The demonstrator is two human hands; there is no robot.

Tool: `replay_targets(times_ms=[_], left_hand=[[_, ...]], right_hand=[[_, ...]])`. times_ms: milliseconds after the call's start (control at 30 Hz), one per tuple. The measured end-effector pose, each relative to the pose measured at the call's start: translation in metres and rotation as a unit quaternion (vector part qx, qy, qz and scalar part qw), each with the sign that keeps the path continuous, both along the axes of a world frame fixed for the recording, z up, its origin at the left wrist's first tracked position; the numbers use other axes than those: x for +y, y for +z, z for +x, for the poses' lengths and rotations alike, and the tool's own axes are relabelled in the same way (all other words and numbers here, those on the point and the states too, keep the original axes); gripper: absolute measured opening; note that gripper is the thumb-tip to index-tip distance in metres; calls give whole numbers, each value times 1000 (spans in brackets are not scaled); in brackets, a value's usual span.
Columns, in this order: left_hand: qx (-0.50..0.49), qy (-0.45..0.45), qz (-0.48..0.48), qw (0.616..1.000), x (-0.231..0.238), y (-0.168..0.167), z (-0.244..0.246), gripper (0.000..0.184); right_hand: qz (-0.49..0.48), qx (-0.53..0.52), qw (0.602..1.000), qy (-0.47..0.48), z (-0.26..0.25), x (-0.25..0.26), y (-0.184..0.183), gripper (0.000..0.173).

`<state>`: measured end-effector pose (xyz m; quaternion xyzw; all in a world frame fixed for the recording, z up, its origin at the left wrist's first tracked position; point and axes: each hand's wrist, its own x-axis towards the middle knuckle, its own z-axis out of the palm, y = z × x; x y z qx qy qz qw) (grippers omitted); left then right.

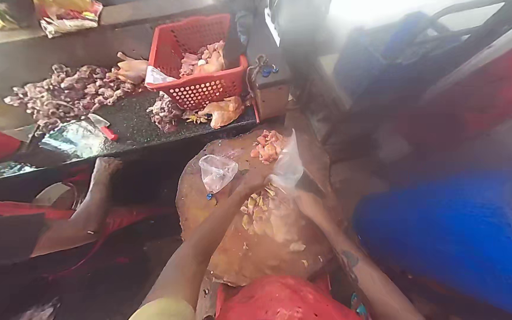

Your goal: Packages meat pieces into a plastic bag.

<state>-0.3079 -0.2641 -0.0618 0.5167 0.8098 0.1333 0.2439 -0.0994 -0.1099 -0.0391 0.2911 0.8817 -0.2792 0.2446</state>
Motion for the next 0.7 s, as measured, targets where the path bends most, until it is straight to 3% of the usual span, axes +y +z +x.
replay_targets(times_ms=[133,233,333,400,500,600,700], left_hand=[[-61,198,33,978,-81,-16,23,38],[-30,358,106,927,-148,-26,73,33],[-26,429,120,895,-193,-31,137,34],[-49,435,92,895,-200,-26,179,35],[-109,372,78,919,-190,-25,219,35],[-129,300,61,943,-166,-16,226,39],[-117,258,84,955,-146,-10,223,38]], right_hand=[[-46,-2,998,45,-10,-30,2,48],[-67,10,987,145,-27,-47,3,56],[-87,-29,976,198,-37,-68,12,61],[-79,-23,973,218,-35,-67,10,61],[-23,-53,966,252,-27,-54,20,66],[32,-80,966,246,-3,-37,21,71],[10,-63,982,179,37,-21,6,90]])
